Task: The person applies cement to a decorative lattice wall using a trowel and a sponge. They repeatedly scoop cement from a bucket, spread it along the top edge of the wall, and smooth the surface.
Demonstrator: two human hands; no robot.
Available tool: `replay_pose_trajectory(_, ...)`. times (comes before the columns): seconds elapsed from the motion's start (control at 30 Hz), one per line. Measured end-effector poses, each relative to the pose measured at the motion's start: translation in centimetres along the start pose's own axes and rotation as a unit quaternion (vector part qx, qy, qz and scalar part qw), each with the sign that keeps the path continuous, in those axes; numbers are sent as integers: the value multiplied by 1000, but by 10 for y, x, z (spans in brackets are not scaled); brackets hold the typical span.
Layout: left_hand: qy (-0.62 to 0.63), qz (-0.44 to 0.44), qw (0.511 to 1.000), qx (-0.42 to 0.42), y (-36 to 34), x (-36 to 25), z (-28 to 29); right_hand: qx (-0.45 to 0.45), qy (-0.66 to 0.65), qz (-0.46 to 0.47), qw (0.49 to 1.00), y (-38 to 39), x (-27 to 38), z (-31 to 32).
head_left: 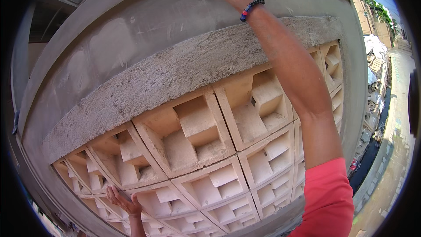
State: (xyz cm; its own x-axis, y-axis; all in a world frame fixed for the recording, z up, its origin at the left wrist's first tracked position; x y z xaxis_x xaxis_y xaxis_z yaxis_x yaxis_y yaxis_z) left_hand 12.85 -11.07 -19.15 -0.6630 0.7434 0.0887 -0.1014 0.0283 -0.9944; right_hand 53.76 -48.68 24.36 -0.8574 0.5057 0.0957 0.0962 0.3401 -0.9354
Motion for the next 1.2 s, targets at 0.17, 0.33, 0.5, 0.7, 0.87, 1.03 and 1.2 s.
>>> replay_pose_trajectory(0.17, 25, -8, 1000, -1, -6, 0, -19, -44, 43, 17, 998, -25, -35, 39)
replay_pose_trajectory(0.33, 18, -6, 1000, -6, -1, 3, -5, -68, -60, -107, 990, -14, -197, 55)
replay_pose_trajectory(0.5, 25, 0, 1000, 1, 2, 4, -2, 11, 27, -134, 991, 23, -265, 34)
replay_pose_trajectory(0.7, 36, 6, 999, -4, 0, 3, -6, -61, 10, 8, 998, 14, -243, 13)
replay_pose_trajectory(0.87, 44, 9, 999, -5, 2, 5, -6, -70, 1, -39, 997, 11, -181, 11)
replay_pose_trajectory(1.03, 54, 9, 998, -8, 3, 5, -4, -76, -37, -9, 996, 21, -127, 16)
replay_pose_trajectory(1.2, 52, 3, 999, -9, 1, 2, -2, -84, -33, -30, 995, 31, -52, 9)
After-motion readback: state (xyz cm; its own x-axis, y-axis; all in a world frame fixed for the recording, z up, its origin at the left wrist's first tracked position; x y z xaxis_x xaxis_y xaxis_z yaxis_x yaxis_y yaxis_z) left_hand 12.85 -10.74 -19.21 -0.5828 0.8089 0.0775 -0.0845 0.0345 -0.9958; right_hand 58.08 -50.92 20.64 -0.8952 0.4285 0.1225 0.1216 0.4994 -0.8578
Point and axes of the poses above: each hand's wrist, its own y-axis away from the middle knuckle, its own z-axis out of the back of the hand, x = y × z, the point moved 6 cm from there along -y, towards the middle knuckle, and after that the axes turned 9 degrees about y, right-handed, at the moved point
